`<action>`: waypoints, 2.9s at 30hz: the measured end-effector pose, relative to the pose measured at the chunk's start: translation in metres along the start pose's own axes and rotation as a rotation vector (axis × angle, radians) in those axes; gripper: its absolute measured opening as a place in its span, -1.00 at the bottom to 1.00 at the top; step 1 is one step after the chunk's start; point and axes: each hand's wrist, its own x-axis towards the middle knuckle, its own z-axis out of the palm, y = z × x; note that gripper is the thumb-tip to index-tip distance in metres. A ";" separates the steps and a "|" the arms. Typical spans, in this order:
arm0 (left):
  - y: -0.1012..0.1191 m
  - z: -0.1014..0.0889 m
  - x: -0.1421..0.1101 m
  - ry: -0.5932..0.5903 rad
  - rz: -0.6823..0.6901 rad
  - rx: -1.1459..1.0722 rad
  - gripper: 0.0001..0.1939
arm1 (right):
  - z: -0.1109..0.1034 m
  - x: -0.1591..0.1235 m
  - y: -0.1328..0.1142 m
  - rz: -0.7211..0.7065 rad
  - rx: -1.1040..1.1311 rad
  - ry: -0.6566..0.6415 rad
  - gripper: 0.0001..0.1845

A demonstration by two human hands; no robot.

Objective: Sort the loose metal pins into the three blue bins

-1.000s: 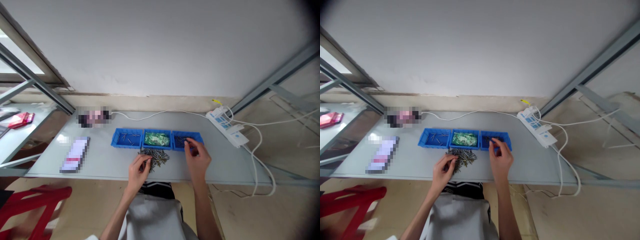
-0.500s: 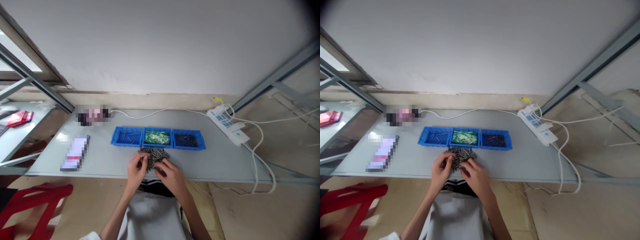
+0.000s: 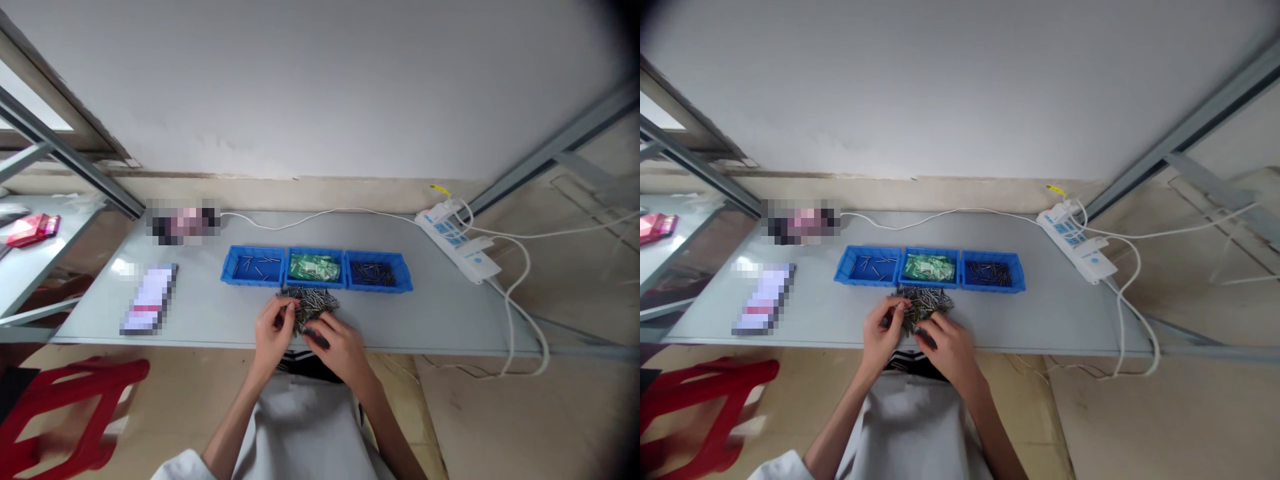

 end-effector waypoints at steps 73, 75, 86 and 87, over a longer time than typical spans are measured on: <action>-0.016 0.005 0.001 -0.133 0.269 -0.033 -0.84 | 0.007 0.018 -0.006 0.052 0.340 0.302 -0.76; -0.015 0.005 0.001 -0.131 0.268 -0.041 -0.84 | 0.006 0.018 -0.006 0.050 0.334 0.302 -0.76; -0.015 0.004 0.002 -0.146 0.228 -0.075 -0.81 | 0.009 0.018 -0.005 0.087 0.405 0.309 -0.82; -0.015 0.004 0.002 -0.146 0.233 -0.078 -0.80 | 0.009 0.018 -0.006 0.100 0.413 0.304 -0.83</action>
